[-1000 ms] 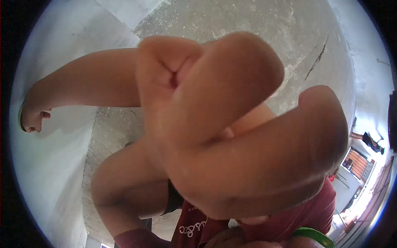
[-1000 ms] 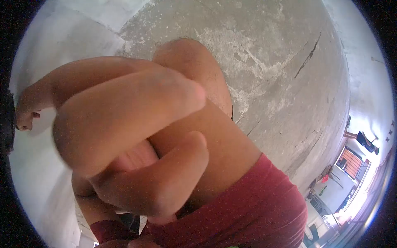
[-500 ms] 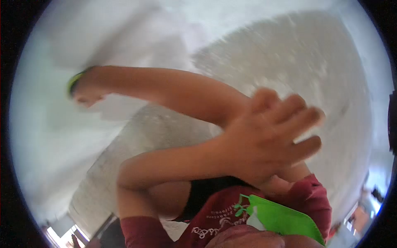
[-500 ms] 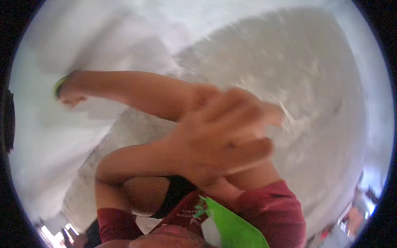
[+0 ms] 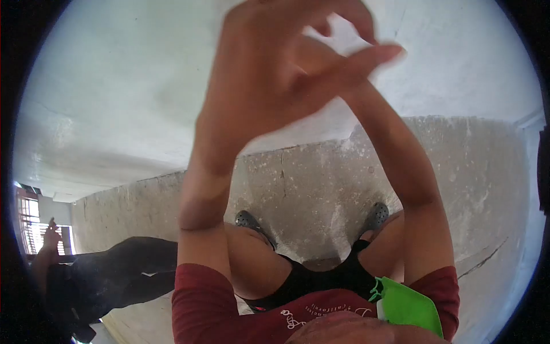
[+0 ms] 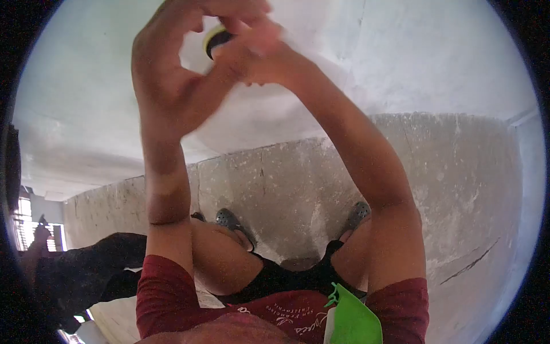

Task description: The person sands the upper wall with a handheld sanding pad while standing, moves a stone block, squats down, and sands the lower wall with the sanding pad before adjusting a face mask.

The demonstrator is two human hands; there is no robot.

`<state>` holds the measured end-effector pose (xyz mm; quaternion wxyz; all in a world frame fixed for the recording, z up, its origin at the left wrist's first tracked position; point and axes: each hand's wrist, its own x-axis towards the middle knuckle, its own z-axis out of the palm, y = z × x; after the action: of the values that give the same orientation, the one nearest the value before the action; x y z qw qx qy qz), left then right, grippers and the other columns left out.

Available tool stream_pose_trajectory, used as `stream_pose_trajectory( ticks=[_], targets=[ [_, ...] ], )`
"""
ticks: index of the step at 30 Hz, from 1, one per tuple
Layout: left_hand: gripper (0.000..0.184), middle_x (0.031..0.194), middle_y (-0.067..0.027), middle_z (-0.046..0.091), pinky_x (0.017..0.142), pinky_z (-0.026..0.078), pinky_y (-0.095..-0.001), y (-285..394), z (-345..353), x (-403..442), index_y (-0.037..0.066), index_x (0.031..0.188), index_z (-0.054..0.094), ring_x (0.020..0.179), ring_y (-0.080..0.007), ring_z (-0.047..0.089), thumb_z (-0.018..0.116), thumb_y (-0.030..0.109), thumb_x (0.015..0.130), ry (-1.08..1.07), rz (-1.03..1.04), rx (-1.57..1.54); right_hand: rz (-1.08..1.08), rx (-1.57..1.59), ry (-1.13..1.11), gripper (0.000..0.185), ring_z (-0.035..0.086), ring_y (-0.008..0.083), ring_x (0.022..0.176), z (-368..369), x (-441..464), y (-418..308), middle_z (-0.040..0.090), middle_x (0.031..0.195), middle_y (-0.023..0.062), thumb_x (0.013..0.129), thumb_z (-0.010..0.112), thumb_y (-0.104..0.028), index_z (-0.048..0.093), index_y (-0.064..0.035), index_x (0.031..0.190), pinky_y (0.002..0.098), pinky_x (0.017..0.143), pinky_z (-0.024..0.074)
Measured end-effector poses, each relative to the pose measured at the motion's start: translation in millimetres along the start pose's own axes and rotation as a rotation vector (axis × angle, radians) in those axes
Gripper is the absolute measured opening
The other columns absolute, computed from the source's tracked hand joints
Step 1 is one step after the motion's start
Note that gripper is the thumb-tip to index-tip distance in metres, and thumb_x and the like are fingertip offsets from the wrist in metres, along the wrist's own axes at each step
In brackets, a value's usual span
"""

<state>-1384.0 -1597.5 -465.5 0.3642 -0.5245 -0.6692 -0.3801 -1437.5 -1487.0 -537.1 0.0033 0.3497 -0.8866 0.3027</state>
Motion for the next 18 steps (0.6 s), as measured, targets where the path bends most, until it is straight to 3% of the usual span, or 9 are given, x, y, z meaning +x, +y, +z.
stream_pose_trajectory(
  ticks=[1,3,4,6,10,12,14,16,18],
  targets=[
    [0.017,0.076,-0.0042,0.065,0.053,0.043,-0.0259,-2.1,-12.7,0.3,0.009,0.077,0.064,0.061,-0.0116,0.058,0.073,0.023,0.081,0.01,-0.05,0.04,0.088,0.041,0.014,0.016,0.061,0.0159,0.051,9.5,0.9,2.9,0.062,0.062,0.0011,0.086,0.06,-0.028,0.057,-0.0127,0.086,0.0372,0.055,0.0504],
    [0.016,0.072,-0.0043,0.065,0.049,0.043,-0.0238,-2.7,-27.8,-1.1,0.008,0.075,0.064,0.057,-0.0093,0.056,0.073,0.019,0.081,-0.01,-0.143,0.091,-0.005,0.193,-0.048,0.013,0.063,0.0192,0.056,54.4,12.7,33.0,0.064,0.067,0.0024,0.085,0.059,-0.027,0.06,-0.0143,0.088,0.0394,0.063,0.0515],
    [0.016,0.071,-0.0041,0.065,0.049,0.042,-0.0238,3.7,-31.6,-3.0,0.007,0.075,0.064,0.057,-0.0092,0.056,0.073,0.019,0.082,-0.025,-0.158,0.112,0.037,0.034,-0.143,0.013,0.065,0.0214,0.06,61.0,4.3,29.0,0.065,0.07,0.0032,0.085,0.059,-0.027,0.061,-0.0154,0.09,0.0406,0.066,0.0518],
    [0.016,0.07,-0.0033,0.065,0.049,0.039,-0.0239,12.5,-36.2,-6.1,0.007,0.075,0.064,0.056,-0.0089,0.055,0.073,0.019,0.082,-0.026,-0.214,0.091,-0.054,-0.114,-0.089,0.012,0.065,0.024,0.065,102.5,-3.9,53.5,0.066,0.073,0.004,0.084,0.06,-0.027,0.062,-0.0166,0.089,0.0415,0.067,0.0515],
    [0.017,0.07,-0.0024,0.065,0.05,0.039,-0.0247,23.7,-41.9,-10.9,0.007,0.074,0.064,0.054,-0.0083,0.054,0.071,0.019,0.084,-0.046,-0.307,0.055,-0.183,-0.322,0.005,0.012,0.065,0.0297,0.077,94.5,-8.2,56.2,0.066,0.077,0.0062,0.081,0.062,-0.028,0.062,-0.0175,0.086,0.0438,0.07,0.0505],
    [0.017,0.071,-0.0026,0.065,0.049,0.038,-0.0248,29.8,-49.8,-12.0,0.006,0.075,0.064,0.054,-0.0085,0.055,0.071,0.019,0.084,-0.066,-0.312,0.101,-0.165,-0.183,0.068,0.011,0.064,0.0311,0.076,58.9,-10.4,37.4,0.066,0.079,0.008,0.08,0.062,-0.026,0.062,-0.0162,0.084,0.0441,0.072,0.0502],
    [0.018,0.071,-0.0028,0.065,0.049,0.038,-0.025,31.3,-58.4,-14.1,0.006,0.076,0.064,0.054,-0.0087,0.055,0.07,0.02,0.085,-0.069,-0.304,0.149,-0.248,-0.212,0.233,0.013,0.066,0.026,0.071,20.2,-14.8,23.9,0.065,0.075,0.0067,0.083,0.064,-0.027,0.063,-0.0146,0.085,0.0397,0.064,0.0523],
    [0.018,0.072,-0.0034,0.066,0.049,0.039,-0.0249,28.2,-65.9,-11.6,0.005,0.077,0.065,0.054,-0.0093,0.056,0.069,0.02,0.086,-0.084,-0.299,0.184,0.029,0.097,0.17,0.013,0.066,0.0142,0.065,-28.6,-27.5,-0.7,0.065,0.079,0.0023,0.088,0.066,-0.02,0.066,-0.008,0.094,0.0275,0.051,0.0498],
    [0.018,0.072,-0.0037,0.066,0.05,0.04,-0.0251,30.5,-68.0,-8.8,0.005,0.077,0.065,0.055,-0.0099,0.057,0.07,0.019,0.086,-0.116,-0.33,0.18,-0.068,0.106,0.315,0.02,0.065,0.01,0.06,-51.8,-30.1,6.4,0.062,0.075,0.0003,0.092,0.063,-0.027,0.065,-0.0071,0.092,0.0225,0.043,0.0465]
  ],
)
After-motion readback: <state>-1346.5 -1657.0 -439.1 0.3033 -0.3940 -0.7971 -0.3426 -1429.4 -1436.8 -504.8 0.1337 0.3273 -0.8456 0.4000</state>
